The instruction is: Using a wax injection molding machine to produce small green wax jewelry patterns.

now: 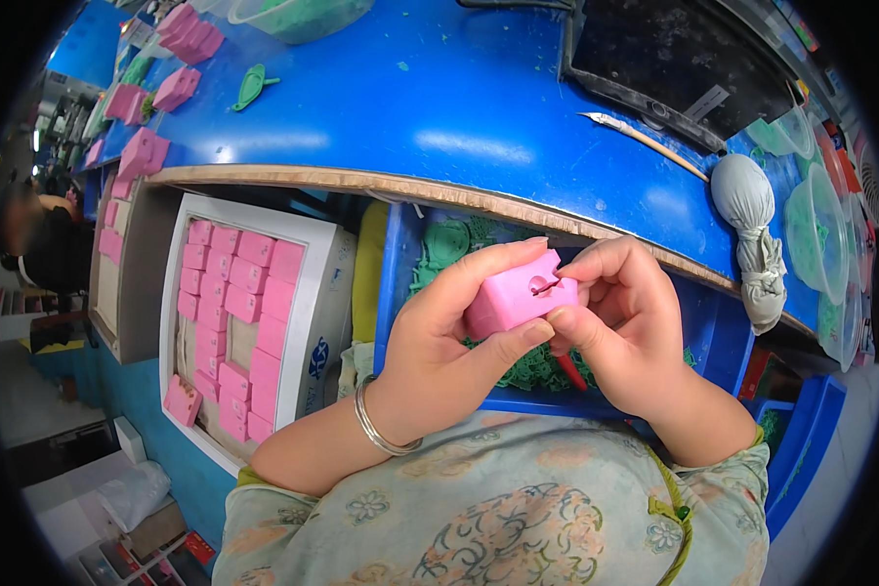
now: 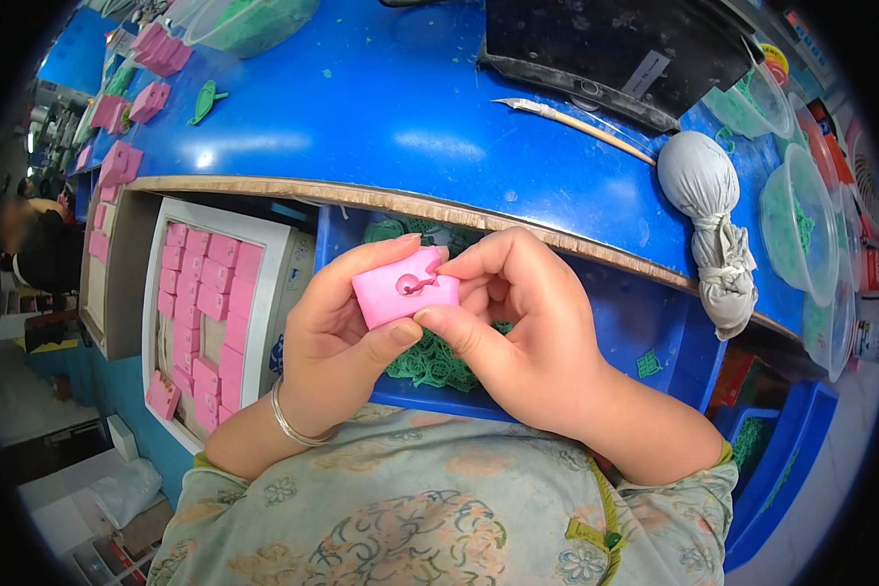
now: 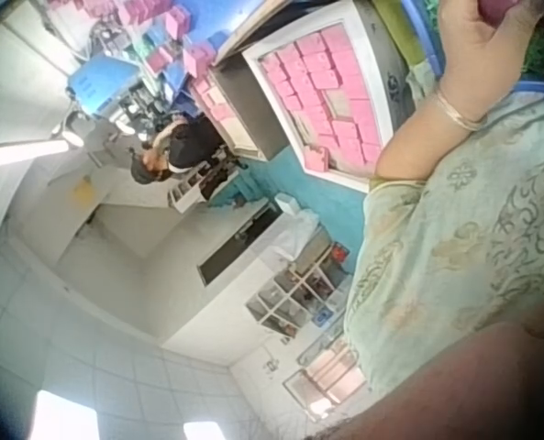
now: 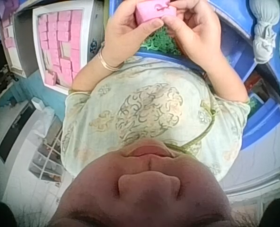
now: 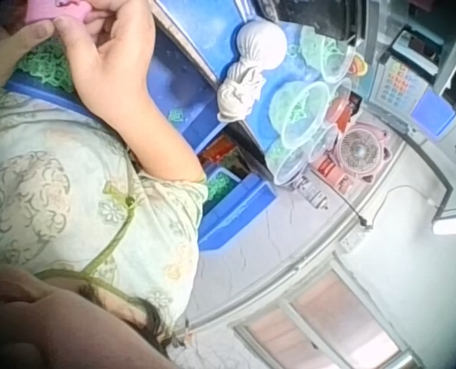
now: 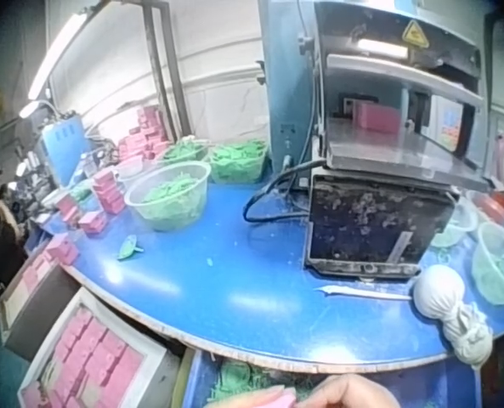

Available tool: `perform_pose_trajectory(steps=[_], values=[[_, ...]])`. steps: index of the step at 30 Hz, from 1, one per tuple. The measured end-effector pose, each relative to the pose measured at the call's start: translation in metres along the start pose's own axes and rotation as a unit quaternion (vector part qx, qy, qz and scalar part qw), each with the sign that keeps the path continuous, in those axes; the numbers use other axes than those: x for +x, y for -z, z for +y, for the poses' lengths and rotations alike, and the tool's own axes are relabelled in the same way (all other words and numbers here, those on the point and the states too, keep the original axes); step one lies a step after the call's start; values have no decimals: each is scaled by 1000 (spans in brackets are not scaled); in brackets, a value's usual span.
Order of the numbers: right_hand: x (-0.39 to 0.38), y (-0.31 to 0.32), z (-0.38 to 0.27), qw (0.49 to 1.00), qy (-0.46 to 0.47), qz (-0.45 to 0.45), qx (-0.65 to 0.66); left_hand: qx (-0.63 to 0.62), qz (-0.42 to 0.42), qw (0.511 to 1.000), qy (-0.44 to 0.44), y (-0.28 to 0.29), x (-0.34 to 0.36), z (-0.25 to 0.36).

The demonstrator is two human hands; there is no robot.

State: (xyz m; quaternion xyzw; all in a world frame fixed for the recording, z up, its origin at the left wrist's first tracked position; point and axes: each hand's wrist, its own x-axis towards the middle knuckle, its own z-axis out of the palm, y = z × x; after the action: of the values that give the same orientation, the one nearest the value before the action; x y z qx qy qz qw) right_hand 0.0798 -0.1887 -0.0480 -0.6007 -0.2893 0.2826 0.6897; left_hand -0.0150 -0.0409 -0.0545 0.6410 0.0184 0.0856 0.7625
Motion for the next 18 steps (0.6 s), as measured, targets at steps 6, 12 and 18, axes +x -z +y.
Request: perform_pose_trajectory(steps=[6, 12, 18], values=[[9, 9, -1, 968, 143, -31, -203, 20, -12, 1000, -12, 4, 3, 11], [6, 10, -4, 961, 163, -123, -186, -174, -72, 979, 74, 9, 0, 7], [5, 0, 16, 989, -19, -98, 105, 80, -87, 993, 17, -3, -2, 14]])
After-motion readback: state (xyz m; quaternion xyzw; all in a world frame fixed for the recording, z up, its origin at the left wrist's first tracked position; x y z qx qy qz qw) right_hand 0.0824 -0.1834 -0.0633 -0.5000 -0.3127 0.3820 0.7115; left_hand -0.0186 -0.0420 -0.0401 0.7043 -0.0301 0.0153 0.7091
